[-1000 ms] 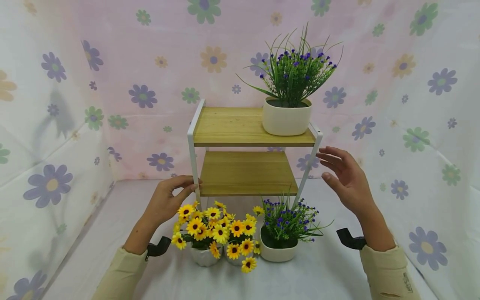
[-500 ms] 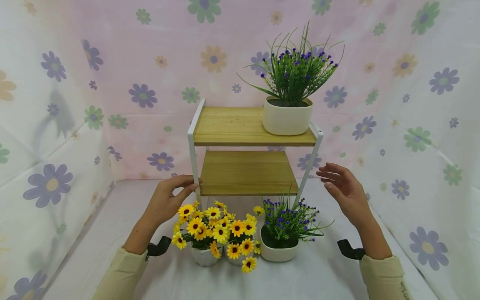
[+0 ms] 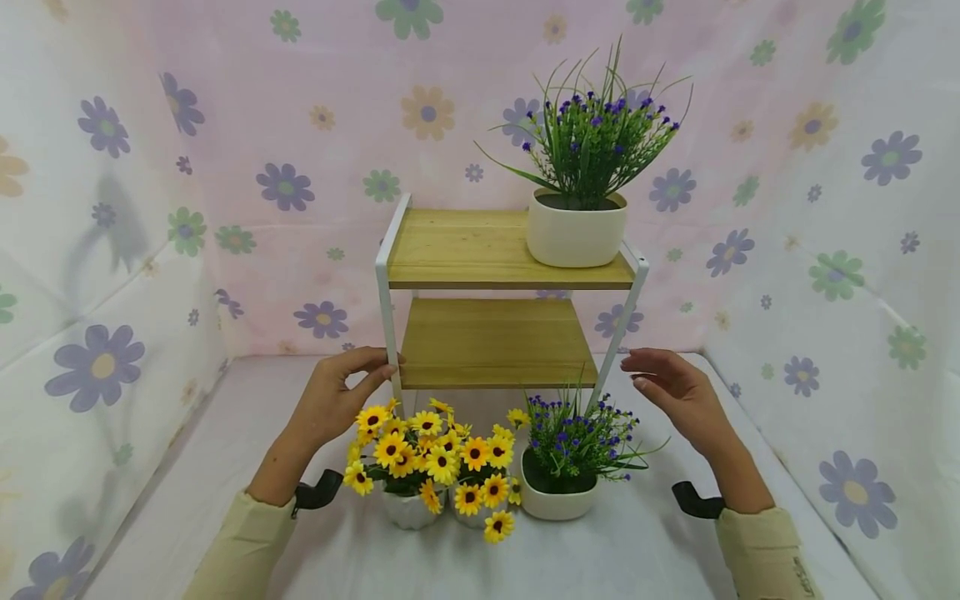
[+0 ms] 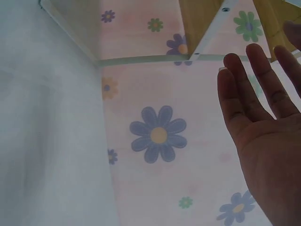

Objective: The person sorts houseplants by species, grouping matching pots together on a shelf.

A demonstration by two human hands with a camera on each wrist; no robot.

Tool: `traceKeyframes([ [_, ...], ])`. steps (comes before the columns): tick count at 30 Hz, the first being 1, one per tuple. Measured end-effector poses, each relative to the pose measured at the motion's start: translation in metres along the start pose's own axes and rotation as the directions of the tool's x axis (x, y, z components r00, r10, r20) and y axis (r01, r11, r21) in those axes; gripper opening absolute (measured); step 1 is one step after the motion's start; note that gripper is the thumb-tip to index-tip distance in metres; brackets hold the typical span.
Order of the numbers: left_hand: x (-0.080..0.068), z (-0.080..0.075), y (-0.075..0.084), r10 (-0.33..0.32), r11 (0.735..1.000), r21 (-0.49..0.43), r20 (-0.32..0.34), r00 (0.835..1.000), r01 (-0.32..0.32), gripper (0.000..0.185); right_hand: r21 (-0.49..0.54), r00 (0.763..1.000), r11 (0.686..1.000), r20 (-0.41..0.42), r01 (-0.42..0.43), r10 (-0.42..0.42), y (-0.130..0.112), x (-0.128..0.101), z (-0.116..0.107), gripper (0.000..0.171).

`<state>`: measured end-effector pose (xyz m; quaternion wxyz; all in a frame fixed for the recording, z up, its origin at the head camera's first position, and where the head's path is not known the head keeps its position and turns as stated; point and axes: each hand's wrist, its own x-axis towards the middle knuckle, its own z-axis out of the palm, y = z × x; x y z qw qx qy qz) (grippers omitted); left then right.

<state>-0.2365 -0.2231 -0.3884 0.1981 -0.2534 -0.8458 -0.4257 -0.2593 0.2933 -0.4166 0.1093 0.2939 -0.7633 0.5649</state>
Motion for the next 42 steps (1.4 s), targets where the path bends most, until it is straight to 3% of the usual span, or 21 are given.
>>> traceKeyframes([
  [7, 0.0, -0.002, 0.004, 0.001, 1.0, 0.013, -0.002, 1.0, -0.001, 0.02, -0.002, 0.995, 0.999, 0.091, -0.049, 0.049, 0.012, -0.005, -0.002, 0.042],
  [12, 0.0, -0.002, 0.003, 0.009, 1.0, 0.022, -0.005, 1.0, -0.009, 0.02, 0.032, 0.977, 0.998, 0.204, -0.061, 0.053, 0.022, -0.008, -0.002, 0.046],
  [16, -0.001, -0.001, 0.003, 0.009, 1.0, 0.019, -0.008, 1.0, -0.009, 0.021, 0.038, 0.953, 0.996, 0.296, -0.082, 0.067, 0.031, -0.011, 0.0, 0.049],
  [20, -0.002, 0.001, 0.002, 0.005, 1.0, 0.01, -0.003, 1.0, -0.005, 0.02, -0.03, 0.924, 0.989, 0.355, -0.142, 0.143, 0.035, -0.015, 0.005, 0.056],
  [27, -0.002, 0.002, 0.003, 0.003, 1.0, 0.002, -0.003, 1.0, -0.003, 0.02, -0.145, 0.87, 0.97, 0.432, -0.194, 0.238, 0.026, -0.02, 0.012, 0.072],
  [32, 0.0, 0.0, 0.003, 0.006, 1.0, 0.015, -0.001, 1.0, -0.006, 0.021, -0.153, 0.849, 0.961, 0.451, -0.231, 0.276, 0.025, -0.023, 0.011, 0.079],
  [35, 0.0, 0.0, 0.003, 0.005, 1.0, 0.018, -0.001, 1.0, -0.005, 0.021, -0.157, 0.823, 0.954, 0.482, -0.257, 0.301, 0.026, -0.024, 0.01, 0.075],
  [39, 0.001, -0.001, 0.004, 0.004, 1.0, 0.021, 0.002, 1.0, -0.004, 0.021, -0.224, 0.784, 0.926, 0.494, -0.304, 0.377, 0.022, -0.025, 0.012, 0.073],
  [42, 0.0, 0.0, 0.004, 0.005, 1.0, 0.025, 0.0, 1.0, -0.005, 0.021, -0.313, 0.764, 0.885, 0.454, -0.345, 0.459, 0.016, -0.027, 0.015, 0.085],
])
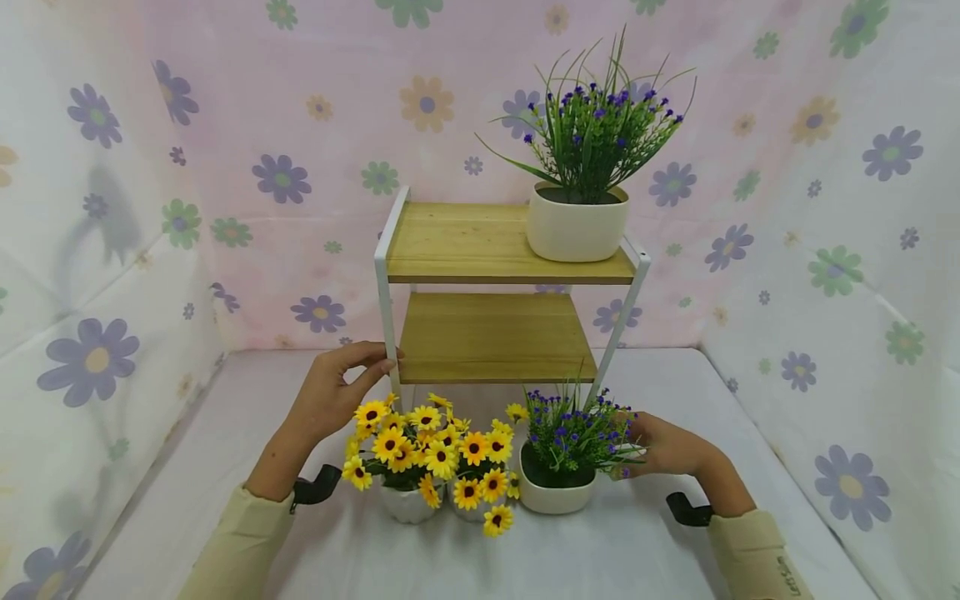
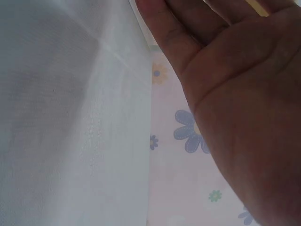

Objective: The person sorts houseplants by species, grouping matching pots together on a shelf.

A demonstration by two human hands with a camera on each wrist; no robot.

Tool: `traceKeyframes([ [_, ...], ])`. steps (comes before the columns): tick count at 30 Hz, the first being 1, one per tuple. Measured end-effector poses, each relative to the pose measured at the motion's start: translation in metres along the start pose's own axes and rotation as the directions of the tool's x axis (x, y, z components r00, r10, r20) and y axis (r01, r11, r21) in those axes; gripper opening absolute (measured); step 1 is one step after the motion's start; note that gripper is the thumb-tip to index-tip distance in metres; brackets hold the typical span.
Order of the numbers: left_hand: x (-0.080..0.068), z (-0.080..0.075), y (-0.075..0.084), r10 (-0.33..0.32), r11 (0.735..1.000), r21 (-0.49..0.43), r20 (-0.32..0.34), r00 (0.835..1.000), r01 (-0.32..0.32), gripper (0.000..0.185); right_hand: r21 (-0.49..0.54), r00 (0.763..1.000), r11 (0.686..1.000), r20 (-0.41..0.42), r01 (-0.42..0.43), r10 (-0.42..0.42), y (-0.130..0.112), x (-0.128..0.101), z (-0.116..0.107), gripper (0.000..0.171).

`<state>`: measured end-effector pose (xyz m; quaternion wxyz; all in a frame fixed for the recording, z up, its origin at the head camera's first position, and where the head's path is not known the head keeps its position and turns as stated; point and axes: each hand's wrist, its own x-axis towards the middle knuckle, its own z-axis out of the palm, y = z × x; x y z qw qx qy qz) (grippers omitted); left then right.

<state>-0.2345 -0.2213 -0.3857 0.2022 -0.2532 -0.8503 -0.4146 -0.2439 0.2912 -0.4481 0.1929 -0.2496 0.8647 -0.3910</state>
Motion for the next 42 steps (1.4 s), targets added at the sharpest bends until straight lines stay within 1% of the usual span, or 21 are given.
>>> traceKeyframes([
  [1, 0.0, 0.0, 0.0, 0.0, 1.0, 0.001, -0.001, 1.0, 0.0, 0.021, -0.022, 1.0, 0.999, -0.008, -0.026, 0.026, -0.002, -0.001, 0.001, 0.088],
  [2, 0.0, 0.0, 0.0, 0.0, 1.0, 0.001, -0.002, 1.0, 0.0, 0.021, -0.033, 0.999, 0.999, -0.007, -0.032, 0.031, -0.003, -0.001, 0.002, 0.091],
  [3, 0.0, 0.0, 0.0, 0.001, 1.0, 0.001, -0.003, 1.0, -0.001, 0.021, -0.035, 1.0, 0.999, 0.004, -0.023, 0.023, -0.005, 0.0, 0.003, 0.088],
  [4, 0.0, 0.0, 0.0, 0.001, 1.0, 0.0, -0.003, 1.0, -0.001, 0.021, -0.038, 1.0, 0.999, 0.019, 0.002, -0.001, -0.005, 0.001, 0.004, 0.086],
  [6, 0.0, 0.0, 0.0, 0.001, 1.0, 0.003, -0.005, 1.0, -0.001, 0.021, -0.034, 0.996, 0.996, 0.051, 0.077, -0.076, -0.005, 0.004, 0.007, 0.08],
  [9, 0.0, 0.0, -0.001, -0.001, 1.0, 0.004, -0.008, 1.0, 0.001, 0.021, -0.049, 0.977, 0.979, 0.093, 0.197, -0.192, -0.002, 0.01, 0.011, 0.075],
  [10, 0.0, -0.001, -0.001, -0.003, 1.0, 0.005, -0.008, 1.0, 0.003, 0.021, -0.07, 0.972, 0.973, 0.097, 0.221, -0.214, -0.001, 0.011, 0.013, 0.079],
  [12, 0.0, -0.001, 0.0, -0.005, 1.0, 0.007, -0.009, 1.0, 0.005, 0.021, -0.098, 0.967, 0.966, 0.116, 0.239, -0.227, 0.0, 0.014, 0.017, 0.082],
  [15, 0.0, -0.001, 0.0, -0.005, 1.0, 0.005, -0.009, 1.0, 0.006, 0.022, -0.117, 0.965, 0.966, 0.152, 0.23, -0.211, -0.006, 0.015, 0.022, 0.08],
  [18, 0.0, -0.001, 0.001, -0.004, 1.0, 0.004, -0.009, 1.0, 0.004, 0.021, -0.091, 0.963, 0.971, 0.18, 0.221, -0.202, -0.011, 0.016, 0.029, 0.077],
  [20, 0.001, -0.001, 0.001, -0.003, 1.0, 0.002, -0.008, 1.0, 0.003, 0.021, -0.082, 0.959, 0.969, 0.181, 0.234, -0.216, -0.012, 0.018, 0.033, 0.077],
  [23, 0.001, -0.001, 0.001, -0.005, 1.0, -0.001, -0.005, 1.0, 0.005, 0.021, -0.099, 0.959, 0.965, 0.173, 0.245, -0.226, -0.012, 0.021, 0.037, 0.077],
  [29, 0.0, 0.0, -0.001, -0.005, 1.0, -0.005, -0.002, 1.0, 0.005, 0.021, -0.125, 0.968, 0.967, 0.154, 0.22, -0.2, -0.014, 0.022, 0.041, 0.074],
  [36, 0.0, 0.0, -0.002, -0.002, 1.0, -0.003, -0.006, 1.0, 0.002, 0.022, -0.142, 0.976, 0.971, 0.13, 0.194, -0.176, -0.015, 0.022, 0.043, 0.077],
  [40, 0.0, 0.001, -0.002, -0.004, 1.0, 0.0, -0.006, 1.0, 0.004, 0.021, -0.136, 0.976, 0.971, 0.122, 0.197, -0.181, -0.015, 0.022, 0.043, 0.079],
  [42, 0.0, 0.001, -0.002, -0.005, 1.0, -0.003, -0.005, 1.0, 0.005, 0.021, -0.136, 0.974, 0.968, 0.12, 0.21, -0.195, -0.016, 0.022, 0.043, 0.079],
])
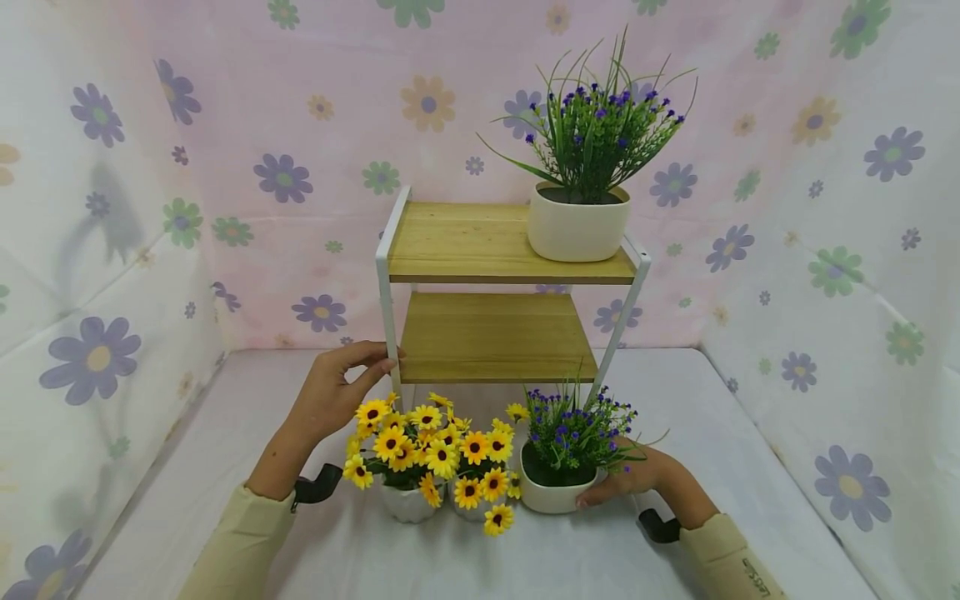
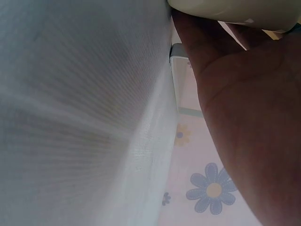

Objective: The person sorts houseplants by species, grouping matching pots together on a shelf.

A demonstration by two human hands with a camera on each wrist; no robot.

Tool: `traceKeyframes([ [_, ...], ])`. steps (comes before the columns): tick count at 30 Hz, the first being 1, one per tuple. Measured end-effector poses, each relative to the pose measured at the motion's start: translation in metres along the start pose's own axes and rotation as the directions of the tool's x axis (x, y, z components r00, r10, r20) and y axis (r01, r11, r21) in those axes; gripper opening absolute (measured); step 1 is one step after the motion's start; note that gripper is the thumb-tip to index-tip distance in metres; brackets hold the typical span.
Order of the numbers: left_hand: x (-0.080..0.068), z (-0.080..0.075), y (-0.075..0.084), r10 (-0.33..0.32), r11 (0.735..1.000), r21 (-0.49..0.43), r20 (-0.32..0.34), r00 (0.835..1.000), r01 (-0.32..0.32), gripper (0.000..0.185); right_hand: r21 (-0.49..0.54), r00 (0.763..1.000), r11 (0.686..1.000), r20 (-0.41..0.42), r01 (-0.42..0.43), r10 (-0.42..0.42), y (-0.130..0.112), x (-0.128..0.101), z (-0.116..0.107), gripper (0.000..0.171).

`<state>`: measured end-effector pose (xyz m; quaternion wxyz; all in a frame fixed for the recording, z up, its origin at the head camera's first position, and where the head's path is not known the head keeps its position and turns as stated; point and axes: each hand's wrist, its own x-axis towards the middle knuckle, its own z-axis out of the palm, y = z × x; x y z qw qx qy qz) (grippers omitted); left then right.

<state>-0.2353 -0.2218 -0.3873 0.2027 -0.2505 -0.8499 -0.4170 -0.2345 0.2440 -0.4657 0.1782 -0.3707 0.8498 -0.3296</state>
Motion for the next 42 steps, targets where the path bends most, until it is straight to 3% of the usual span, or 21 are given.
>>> traceKeyframes([
  [15, 0.0, 0.001, -0.001, -0.005, 1.0, -0.003, 0.002, 1.0, 0.005, 0.021, -0.047, 0.998, 0.998, -0.015, 0.052, -0.053, -0.006, -0.005, -0.006, 0.07],
  [26, 0.0, 0.0, -0.001, -0.001, 1.0, -0.009, 0.005, 1.0, 0.001, 0.021, -0.005, 0.994, 0.997, -0.082, 0.075, -0.075, -0.026, -0.012, -0.016, 0.07],
  [42, 0.0, 0.0, 0.0, -0.006, 1.0, -0.001, 0.005, 1.0, 0.006, 0.022, -0.115, 0.974, 0.985, -0.168, 0.133, -0.151, -0.042, -0.023, -0.029, 0.075],
])
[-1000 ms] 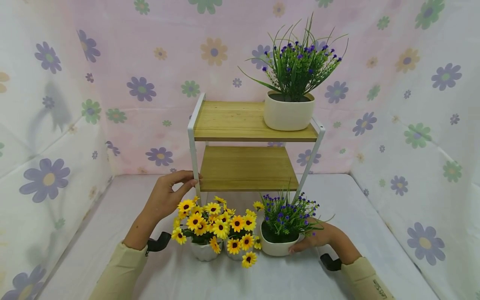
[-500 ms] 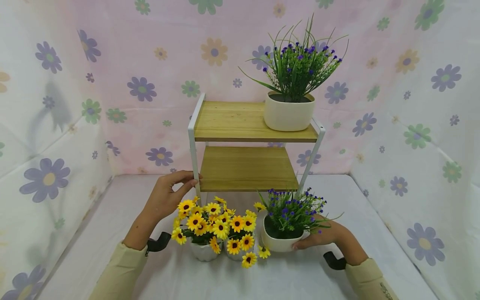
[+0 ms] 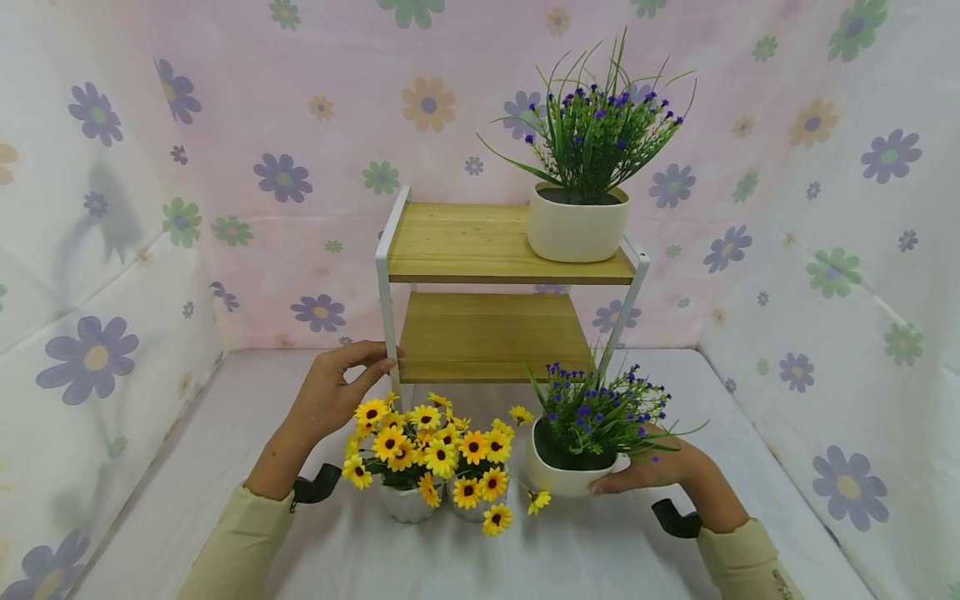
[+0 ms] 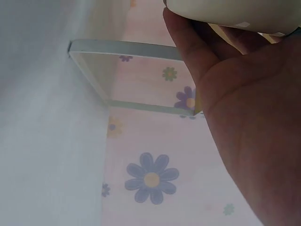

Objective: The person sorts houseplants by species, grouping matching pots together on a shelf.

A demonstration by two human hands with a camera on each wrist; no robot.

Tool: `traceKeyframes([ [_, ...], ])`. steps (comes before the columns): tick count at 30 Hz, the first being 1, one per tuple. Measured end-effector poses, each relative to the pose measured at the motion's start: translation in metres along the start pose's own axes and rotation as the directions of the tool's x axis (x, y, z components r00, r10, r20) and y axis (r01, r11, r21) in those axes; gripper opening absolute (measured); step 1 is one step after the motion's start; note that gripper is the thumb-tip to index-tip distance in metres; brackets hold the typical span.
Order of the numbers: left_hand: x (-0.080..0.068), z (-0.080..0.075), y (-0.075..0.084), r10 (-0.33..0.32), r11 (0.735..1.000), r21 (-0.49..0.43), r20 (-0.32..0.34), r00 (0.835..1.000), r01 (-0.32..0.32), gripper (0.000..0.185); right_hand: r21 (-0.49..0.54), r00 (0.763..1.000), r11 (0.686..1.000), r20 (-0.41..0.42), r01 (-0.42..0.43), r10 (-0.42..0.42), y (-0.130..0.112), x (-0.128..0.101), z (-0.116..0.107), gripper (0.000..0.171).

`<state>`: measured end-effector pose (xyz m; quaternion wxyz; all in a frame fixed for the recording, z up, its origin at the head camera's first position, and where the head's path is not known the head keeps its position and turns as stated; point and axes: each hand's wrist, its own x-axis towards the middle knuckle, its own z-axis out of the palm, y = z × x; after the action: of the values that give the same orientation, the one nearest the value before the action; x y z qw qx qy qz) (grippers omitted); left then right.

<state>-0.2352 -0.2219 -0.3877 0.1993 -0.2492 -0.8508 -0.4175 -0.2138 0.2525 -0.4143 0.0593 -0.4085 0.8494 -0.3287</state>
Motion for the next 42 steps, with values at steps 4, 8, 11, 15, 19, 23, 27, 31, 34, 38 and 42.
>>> traceKeyframes([
  [4, 0.0, -0.001, 0.0, -0.004, 1.0, 0.002, 0.001, 1.0, 0.004, 0.022, -0.028, 0.999, 1.0, -0.047, 0.002, -0.003, -0.005, 0.0, -0.003, 0.078],
  [8, 0.001, -0.001, 0.0, -0.003, 1.0, 0.0, 0.001, 1.0, 0.003, 0.022, -0.105, 0.991, 0.994, -0.128, 0.036, -0.049, -0.009, 0.002, -0.005, 0.088],
  [11, 0.002, -0.002, -0.001, 0.001, 1.0, -0.004, 0.0, 1.0, -0.001, 0.022, -0.163, 0.98, 0.985, -0.178, 0.061, -0.09, -0.012, 0.004, -0.007, 0.093],
  [15, 0.002, -0.002, -0.001, 0.003, 1.0, -0.006, -0.001, 1.0, -0.003, 0.022, -0.197, 0.97, 0.977, -0.207, 0.086, -0.127, -0.016, 0.007, -0.009, 0.095],
  [19, 0.002, -0.002, -0.001, 0.001, 1.0, -0.014, 0.002, 1.0, -0.001, 0.022, -0.2, 0.956, 0.969, -0.227, 0.141, -0.186, -0.02, 0.01, -0.011, 0.097],
  [23, 0.002, -0.002, -0.001, -0.003, 1.0, -0.026, 0.0, 1.0, 0.003, 0.021, -0.197, 0.946, 0.963, -0.232, 0.184, -0.228, -0.025, 0.013, -0.013, 0.1],
  [27, 0.002, 0.0, 0.0, -0.002, 1.0, -0.032, 0.005, 1.0, 0.002, 0.021, -0.227, 0.947, 0.954, -0.212, 0.194, -0.243, -0.031, 0.012, -0.015, 0.093],
  [31, 0.001, 0.001, 0.0, -0.011, 0.999, -0.042, 0.007, 1.0, 0.011, 0.022, -0.208, 0.959, 0.962, -0.182, 0.178, -0.217, -0.041, 0.011, -0.017, 0.088],
  [34, 0.0, 0.002, 0.0, -0.024, 0.998, -0.053, 0.009, 1.0, 0.024, 0.023, -0.171, 0.975, 0.977, -0.161, 0.126, -0.154, -0.048, 0.012, -0.02, 0.091],
  [38, -0.002, 0.001, -0.002, -0.031, 0.998, -0.052, 0.011, 0.999, 0.032, 0.022, -0.139, 0.979, 0.984, -0.152, 0.113, -0.134, -0.057, 0.021, -0.026, 0.092],
  [42, -0.001, 0.0, -0.002, -0.018, 0.999, -0.038, 0.004, 1.0, 0.019, 0.022, -0.12, 0.966, 0.979, -0.18, 0.167, -0.187, -0.065, 0.033, -0.036, 0.098],
])
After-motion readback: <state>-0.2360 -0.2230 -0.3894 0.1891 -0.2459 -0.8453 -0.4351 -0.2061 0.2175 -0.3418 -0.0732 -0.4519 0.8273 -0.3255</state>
